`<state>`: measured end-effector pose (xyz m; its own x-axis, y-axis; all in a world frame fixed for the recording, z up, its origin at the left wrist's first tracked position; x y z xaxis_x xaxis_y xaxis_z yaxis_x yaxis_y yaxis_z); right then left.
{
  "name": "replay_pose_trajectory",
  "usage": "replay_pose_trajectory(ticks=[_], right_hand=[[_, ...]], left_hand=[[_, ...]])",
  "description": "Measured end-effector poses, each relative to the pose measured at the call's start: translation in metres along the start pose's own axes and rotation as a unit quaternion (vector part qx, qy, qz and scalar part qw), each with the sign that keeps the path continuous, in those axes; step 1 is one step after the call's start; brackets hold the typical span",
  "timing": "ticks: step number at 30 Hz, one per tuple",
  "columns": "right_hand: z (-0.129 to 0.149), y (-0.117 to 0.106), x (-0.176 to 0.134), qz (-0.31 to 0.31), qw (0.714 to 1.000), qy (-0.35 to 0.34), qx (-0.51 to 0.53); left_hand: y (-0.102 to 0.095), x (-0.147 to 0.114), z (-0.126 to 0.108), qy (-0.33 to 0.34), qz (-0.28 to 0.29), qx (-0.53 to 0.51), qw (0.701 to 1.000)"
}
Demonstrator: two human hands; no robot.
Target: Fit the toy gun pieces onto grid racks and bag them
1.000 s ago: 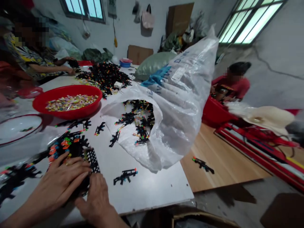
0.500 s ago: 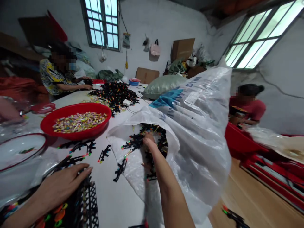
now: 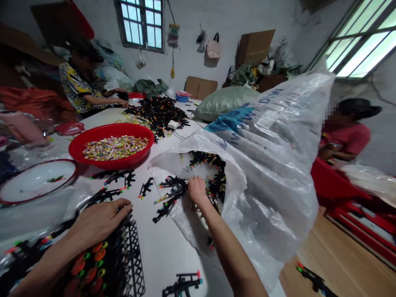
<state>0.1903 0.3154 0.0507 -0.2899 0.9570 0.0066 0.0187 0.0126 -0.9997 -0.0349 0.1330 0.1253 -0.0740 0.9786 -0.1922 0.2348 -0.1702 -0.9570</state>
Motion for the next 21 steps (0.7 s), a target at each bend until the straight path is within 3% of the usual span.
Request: replay_pose_trajectory(ticks=[4,7,9,12,14,17,21], right_hand=[[0.014,-0.018,-0.055,-0.014,0.998,-0.012,0.056],[0.043,-0.002,-0.106,0.057,0.985,-0.086,0.135],[0.060,0.015,-0.133,0.089,0.982,-0.100,0.131],[0.070,0.028,-0.150,0.052,0.991,-0.070,0.102],[0.070,0.025,-0.149,0.054,0.987,-0.048,0.147],[0.075,0.017,-0.143,0.084,0.940,-0.015,0.332],[0.103,0.031,-0.151,0.067,0.844,-0.037,0.531]], left_hand=[[0.001,-0.017,-0.009,0.007,0.007,0.008,1.000],[0.001,-0.032,-0.018,0.013,0.017,0.008,1.000],[-0.004,-0.038,-0.024,0.029,-0.003,0.017,0.999],[-0.014,-0.042,-0.031,0.068,-0.073,0.048,0.994],[-0.014,-0.040,-0.032,0.086,-0.058,0.060,0.993],[-0.005,-0.034,-0.030,0.087,0.016,0.056,0.994],[0.005,-0.029,-0.023,0.065,0.031,0.045,0.996]])
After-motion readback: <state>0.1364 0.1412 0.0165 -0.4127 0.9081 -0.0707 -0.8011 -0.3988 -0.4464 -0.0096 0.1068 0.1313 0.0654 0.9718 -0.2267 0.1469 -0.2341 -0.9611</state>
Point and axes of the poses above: each hand's wrist, its own x-axis towards the middle knuckle, its own y-axis out of the palm, z = x × y, the point moved 3 cm from there along x, towards the middle knuckle, and after that the axes turned 6 degrees about y, right-handed, at the moved point
